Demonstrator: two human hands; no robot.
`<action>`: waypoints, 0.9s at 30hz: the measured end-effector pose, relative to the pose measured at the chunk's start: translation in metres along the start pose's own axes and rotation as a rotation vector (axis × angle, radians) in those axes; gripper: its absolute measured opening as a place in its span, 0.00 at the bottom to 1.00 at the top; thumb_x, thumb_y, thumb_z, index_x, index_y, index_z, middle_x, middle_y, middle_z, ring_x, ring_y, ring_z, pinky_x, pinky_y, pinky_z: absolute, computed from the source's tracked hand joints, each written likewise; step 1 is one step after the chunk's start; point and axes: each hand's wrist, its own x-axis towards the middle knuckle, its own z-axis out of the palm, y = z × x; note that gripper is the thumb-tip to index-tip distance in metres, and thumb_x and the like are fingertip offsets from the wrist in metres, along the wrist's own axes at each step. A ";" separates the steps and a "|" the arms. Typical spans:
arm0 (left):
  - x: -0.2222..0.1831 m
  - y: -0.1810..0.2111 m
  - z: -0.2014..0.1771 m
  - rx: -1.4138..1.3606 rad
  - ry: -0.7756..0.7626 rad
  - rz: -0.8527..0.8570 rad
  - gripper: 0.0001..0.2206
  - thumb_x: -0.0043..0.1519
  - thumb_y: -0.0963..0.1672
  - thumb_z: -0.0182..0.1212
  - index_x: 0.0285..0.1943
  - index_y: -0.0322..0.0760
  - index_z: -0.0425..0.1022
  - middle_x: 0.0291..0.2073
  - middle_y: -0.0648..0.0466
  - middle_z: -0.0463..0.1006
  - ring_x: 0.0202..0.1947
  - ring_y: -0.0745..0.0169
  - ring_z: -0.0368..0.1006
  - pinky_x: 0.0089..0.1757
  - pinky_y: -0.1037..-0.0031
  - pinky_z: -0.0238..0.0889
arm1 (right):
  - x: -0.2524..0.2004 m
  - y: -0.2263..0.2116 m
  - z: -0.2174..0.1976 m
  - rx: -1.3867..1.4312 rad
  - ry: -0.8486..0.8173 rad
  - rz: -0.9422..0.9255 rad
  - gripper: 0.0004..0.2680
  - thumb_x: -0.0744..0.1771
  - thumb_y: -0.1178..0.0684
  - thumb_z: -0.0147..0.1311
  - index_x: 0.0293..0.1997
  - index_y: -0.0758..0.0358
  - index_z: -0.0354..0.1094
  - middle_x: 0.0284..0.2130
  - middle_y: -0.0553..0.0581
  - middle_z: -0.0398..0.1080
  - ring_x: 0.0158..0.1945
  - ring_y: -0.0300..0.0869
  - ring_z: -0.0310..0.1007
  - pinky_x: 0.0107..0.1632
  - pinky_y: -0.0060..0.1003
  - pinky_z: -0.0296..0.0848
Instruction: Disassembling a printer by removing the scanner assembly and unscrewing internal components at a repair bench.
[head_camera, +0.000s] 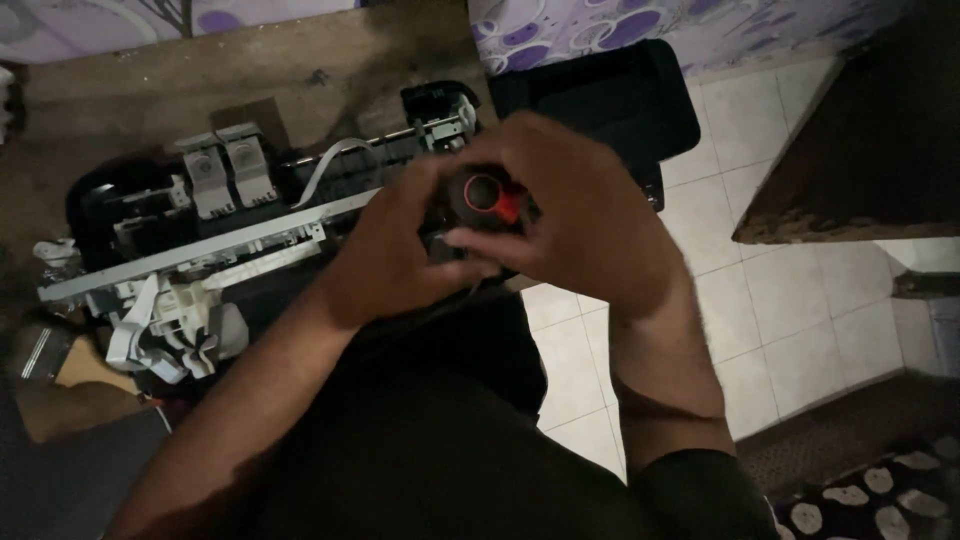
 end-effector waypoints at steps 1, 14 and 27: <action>-0.001 -0.004 0.001 0.044 0.057 0.019 0.25 0.59 0.48 0.68 0.61 0.35 0.64 0.51 0.45 0.73 0.50 0.50 0.72 0.48 0.64 0.66 | 0.002 -0.003 0.003 -0.099 0.077 -0.002 0.16 0.67 0.45 0.64 0.55 0.60 0.66 0.43 0.57 0.69 0.43 0.47 0.71 0.40 0.40 0.68; 0.000 -0.004 0.002 0.046 0.092 0.160 0.16 0.63 0.43 0.67 0.56 0.36 0.68 0.46 0.48 0.73 0.42 0.56 0.70 0.43 0.67 0.63 | -0.006 -0.015 -0.001 -0.412 0.116 -0.026 0.18 0.66 0.42 0.69 0.56 0.57 0.67 0.39 0.55 0.73 0.36 0.44 0.75 0.33 0.38 0.70; -0.004 -0.014 0.009 0.111 0.065 0.101 0.35 0.55 0.47 0.79 0.68 0.34 0.62 0.57 0.44 0.73 0.54 0.49 0.73 0.50 0.63 0.66 | -0.016 -0.016 -0.003 -0.585 0.140 -0.067 0.17 0.72 0.30 0.53 0.55 0.50 0.71 0.33 0.48 0.69 0.31 0.40 0.70 0.34 0.35 0.66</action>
